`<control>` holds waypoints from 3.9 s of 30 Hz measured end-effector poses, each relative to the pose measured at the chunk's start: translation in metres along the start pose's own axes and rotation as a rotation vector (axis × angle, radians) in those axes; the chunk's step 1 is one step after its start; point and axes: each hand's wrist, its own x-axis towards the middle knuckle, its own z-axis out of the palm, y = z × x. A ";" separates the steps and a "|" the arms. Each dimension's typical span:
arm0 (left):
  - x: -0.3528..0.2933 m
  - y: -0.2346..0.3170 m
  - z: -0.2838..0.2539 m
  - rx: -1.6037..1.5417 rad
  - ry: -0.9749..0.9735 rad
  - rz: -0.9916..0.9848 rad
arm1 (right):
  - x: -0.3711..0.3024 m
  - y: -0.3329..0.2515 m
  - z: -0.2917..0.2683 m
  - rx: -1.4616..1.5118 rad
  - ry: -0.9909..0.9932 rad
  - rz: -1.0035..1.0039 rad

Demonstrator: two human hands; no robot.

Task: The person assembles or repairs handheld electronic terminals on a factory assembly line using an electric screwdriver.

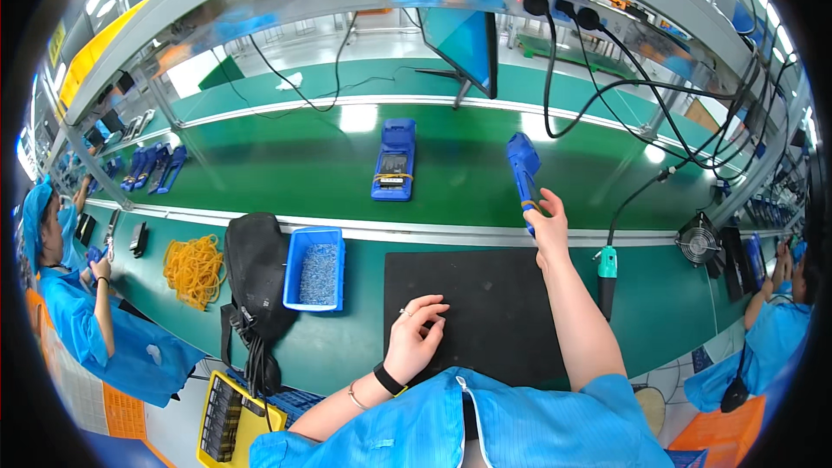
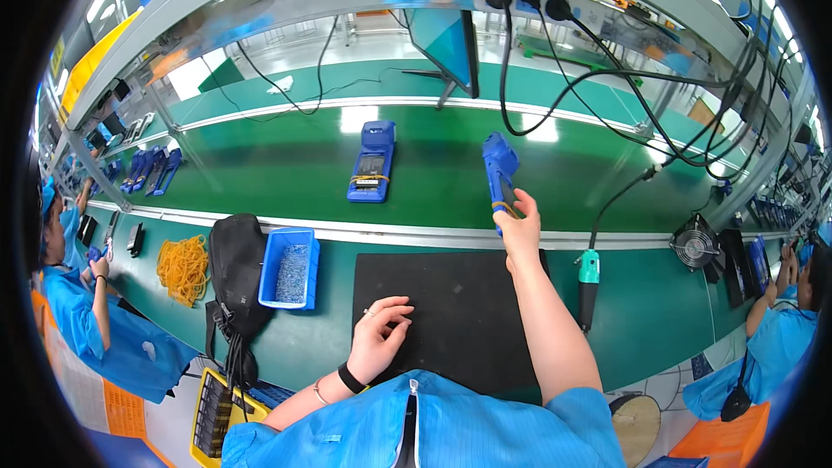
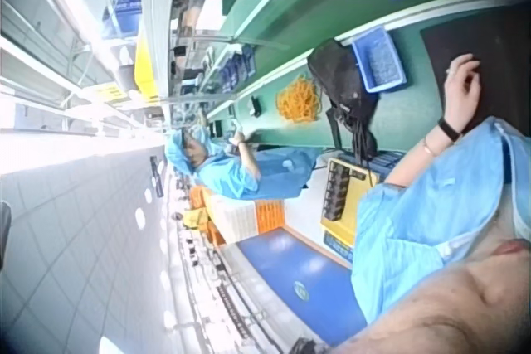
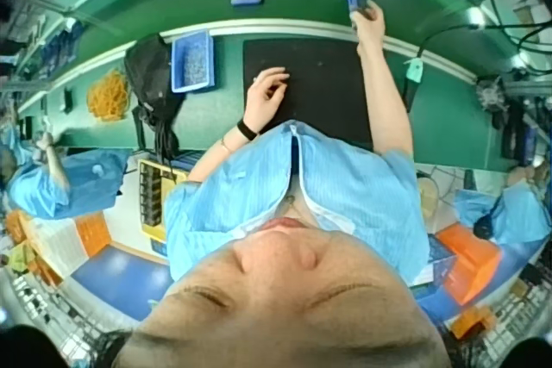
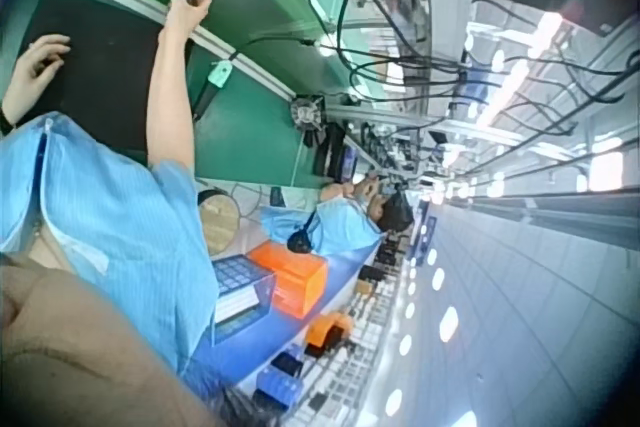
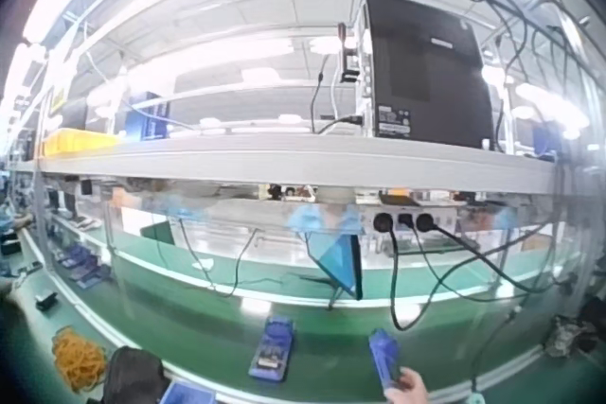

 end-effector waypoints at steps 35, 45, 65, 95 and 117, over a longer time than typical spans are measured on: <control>0.026 -0.018 0.104 0.183 -0.652 0.816 | -0.175 -0.166 -0.015 0.850 -1.455 -0.788; 0.040 -0.046 0.133 -0.101 -0.735 0.877 | -0.164 -0.159 -0.013 0.963 -1.256 -0.538; 0.031 -0.044 0.164 -0.585 -0.702 1.056 | -0.143 -0.159 0.007 1.253 -1.525 -0.348; 0.024 -0.025 0.173 -1.230 -0.473 1.264 | -0.159 -0.164 0.002 1.024 -1.418 -0.282; 0.046 0.015 0.113 -1.407 -0.299 1.501 | -0.146 -0.174 -0.003 0.855 -1.607 -0.527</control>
